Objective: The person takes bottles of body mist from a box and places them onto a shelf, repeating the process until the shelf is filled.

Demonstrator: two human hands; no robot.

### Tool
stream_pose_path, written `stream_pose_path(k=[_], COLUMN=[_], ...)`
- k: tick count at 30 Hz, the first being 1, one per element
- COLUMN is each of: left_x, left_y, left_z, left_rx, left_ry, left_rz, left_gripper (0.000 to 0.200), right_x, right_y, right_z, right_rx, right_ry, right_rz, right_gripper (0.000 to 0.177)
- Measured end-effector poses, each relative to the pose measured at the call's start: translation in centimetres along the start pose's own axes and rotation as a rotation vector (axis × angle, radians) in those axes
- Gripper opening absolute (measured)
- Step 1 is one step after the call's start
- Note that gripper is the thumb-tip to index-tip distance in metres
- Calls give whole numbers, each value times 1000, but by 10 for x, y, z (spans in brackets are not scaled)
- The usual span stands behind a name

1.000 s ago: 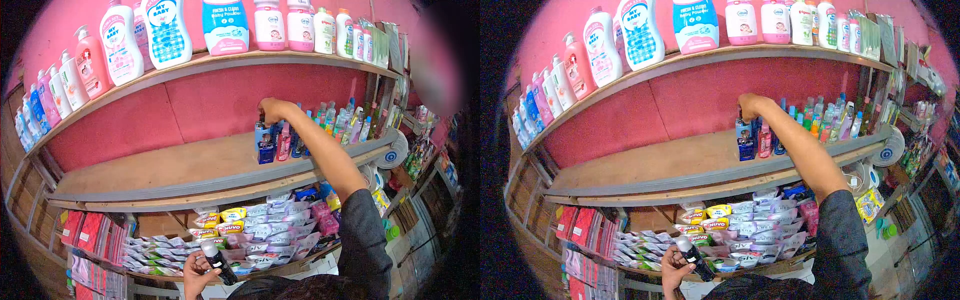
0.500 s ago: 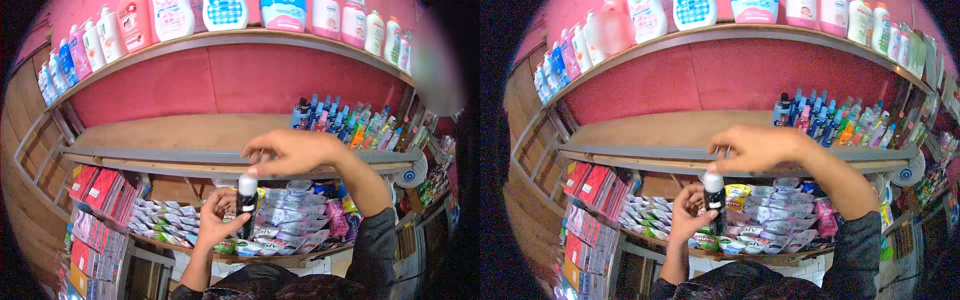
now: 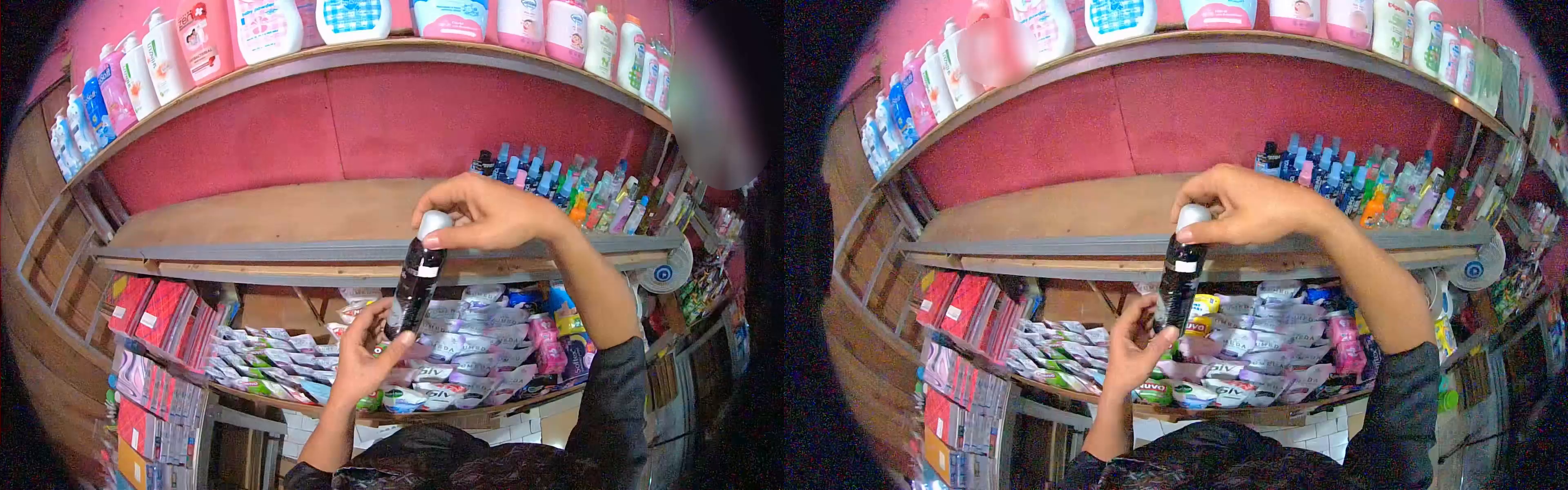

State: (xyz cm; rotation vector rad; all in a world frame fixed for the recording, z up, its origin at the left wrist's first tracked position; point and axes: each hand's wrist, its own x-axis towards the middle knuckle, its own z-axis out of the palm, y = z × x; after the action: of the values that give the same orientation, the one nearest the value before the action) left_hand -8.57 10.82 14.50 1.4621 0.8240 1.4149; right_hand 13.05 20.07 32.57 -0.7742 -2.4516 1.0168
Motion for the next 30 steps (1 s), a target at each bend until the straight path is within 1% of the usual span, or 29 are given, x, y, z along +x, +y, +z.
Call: stream_pose_path(k=[3,4,7,10,13,19,20,21,23,24,25,27,30], left_x=[2,4,6,8,10,16,16,15,9,5,0,-13,-43], left_y=[4,3,4,1,-5,-9,-12,-11,-7,-9,-21,-30,-52], left_z=[2,4,8,11,11,13,11,10,5,1,-7,-19,-42], left_rx=[-66,-62,-6,94,220,264,233,217,313,265,313,417,402], left_ry=[20,21,78,157,204,291,290,295,315,316,331,335,357], left_rz=[-111,-65,19,84,104,254,250,278,312,274,285,278,119], left_gripper=[50,45,44,44,45,51,54,54,50,48,45,35,24], right_x=[-1,-1,-1,-1,-4,0,5,3,6,7,9,10,18], right_y=[2,3,6,9,3,-4,6,-7,4,5,11,14,33], right_z=[-2,-4,-7,-6,-6,-4,-8,-16,-35,-44,-53,-72,-104], right_rx=[160,162,299,251,-22,146,72,67,69,43,6,-146,-547], right_ry=[-39,-65,-81,19,70,144,208,206,296,356,438,592,765], right_rz=[-51,-41,-36,-53,121,97,-85,-23,-42,-46,-132,-54,27], right_gripper=[29,31,35,34,33,29,28,27,26,26,26,24,27])
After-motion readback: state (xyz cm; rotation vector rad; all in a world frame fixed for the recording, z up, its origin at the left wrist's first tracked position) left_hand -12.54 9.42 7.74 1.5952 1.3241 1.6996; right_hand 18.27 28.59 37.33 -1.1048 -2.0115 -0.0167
